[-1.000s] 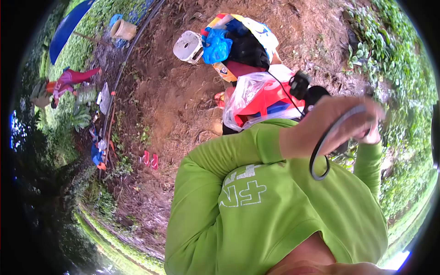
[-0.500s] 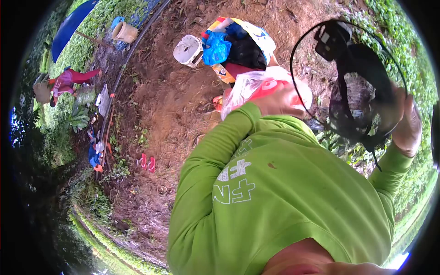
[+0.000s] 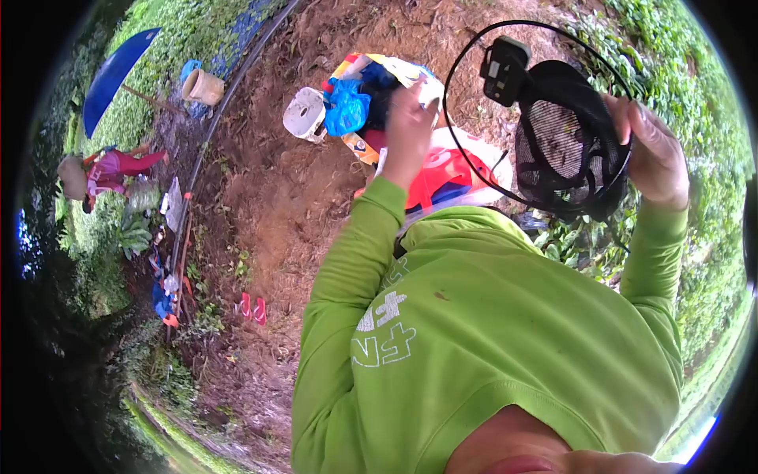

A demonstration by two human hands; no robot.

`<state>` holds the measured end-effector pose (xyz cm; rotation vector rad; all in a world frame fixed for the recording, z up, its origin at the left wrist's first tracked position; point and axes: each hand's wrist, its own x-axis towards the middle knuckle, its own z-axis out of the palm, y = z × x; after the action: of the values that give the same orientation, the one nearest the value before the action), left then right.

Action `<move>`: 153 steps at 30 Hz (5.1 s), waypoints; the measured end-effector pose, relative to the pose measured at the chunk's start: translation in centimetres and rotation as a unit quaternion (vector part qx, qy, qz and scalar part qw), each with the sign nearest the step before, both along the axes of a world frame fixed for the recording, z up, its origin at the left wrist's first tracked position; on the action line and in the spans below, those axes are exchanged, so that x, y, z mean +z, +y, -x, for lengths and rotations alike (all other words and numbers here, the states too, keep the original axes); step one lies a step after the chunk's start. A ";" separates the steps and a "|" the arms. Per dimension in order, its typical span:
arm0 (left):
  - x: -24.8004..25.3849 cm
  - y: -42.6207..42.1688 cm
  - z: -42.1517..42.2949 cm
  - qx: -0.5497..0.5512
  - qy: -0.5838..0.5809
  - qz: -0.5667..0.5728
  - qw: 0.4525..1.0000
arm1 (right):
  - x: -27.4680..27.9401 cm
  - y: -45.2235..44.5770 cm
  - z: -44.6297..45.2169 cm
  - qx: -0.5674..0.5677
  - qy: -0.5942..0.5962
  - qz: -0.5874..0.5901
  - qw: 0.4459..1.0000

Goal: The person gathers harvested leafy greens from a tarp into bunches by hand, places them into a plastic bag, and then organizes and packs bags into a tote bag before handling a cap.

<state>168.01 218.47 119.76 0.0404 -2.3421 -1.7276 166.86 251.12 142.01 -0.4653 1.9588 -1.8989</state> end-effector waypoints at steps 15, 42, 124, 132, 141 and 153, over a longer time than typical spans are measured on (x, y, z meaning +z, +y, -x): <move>21.4 -2.4 0.0 -0.141 0.278 0.174 0.934 | 0.5 -9.9 1.3 0.125 -0.257 0.088 0.954; 14.6 -5.5 -8.5 -0.096 0.295 0.311 0.898 | -1.5 -14.7 1.7 -0.168 -0.158 0.509 0.829; 37.0 -7.5 1.6 -0.164 -0.058 -0.054 0.983 | -20.0 -28.6 -2.1 0.172 0.124 0.107 0.971; 34.2 -10.6 1.0 -0.100 0.094 0.233 0.963 | -14.8 -21.9 0.3 0.000 -0.178 0.016 0.984; 24.3 -7.3 0.3 0.028 0.198 0.297 0.934 | -8.1 -24.9 2.7 -0.153 -0.397 0.454 0.783; 22.7 -6.7 -0.2 0.000 0.122 0.260 0.958 | -6.1 -29.4 3.2 -0.066 -0.372 0.517 0.768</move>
<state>168.17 211.82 142.48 -0.2451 -2.5140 -0.9975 163.66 221.68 135.86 0.1990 0.3414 -2.5615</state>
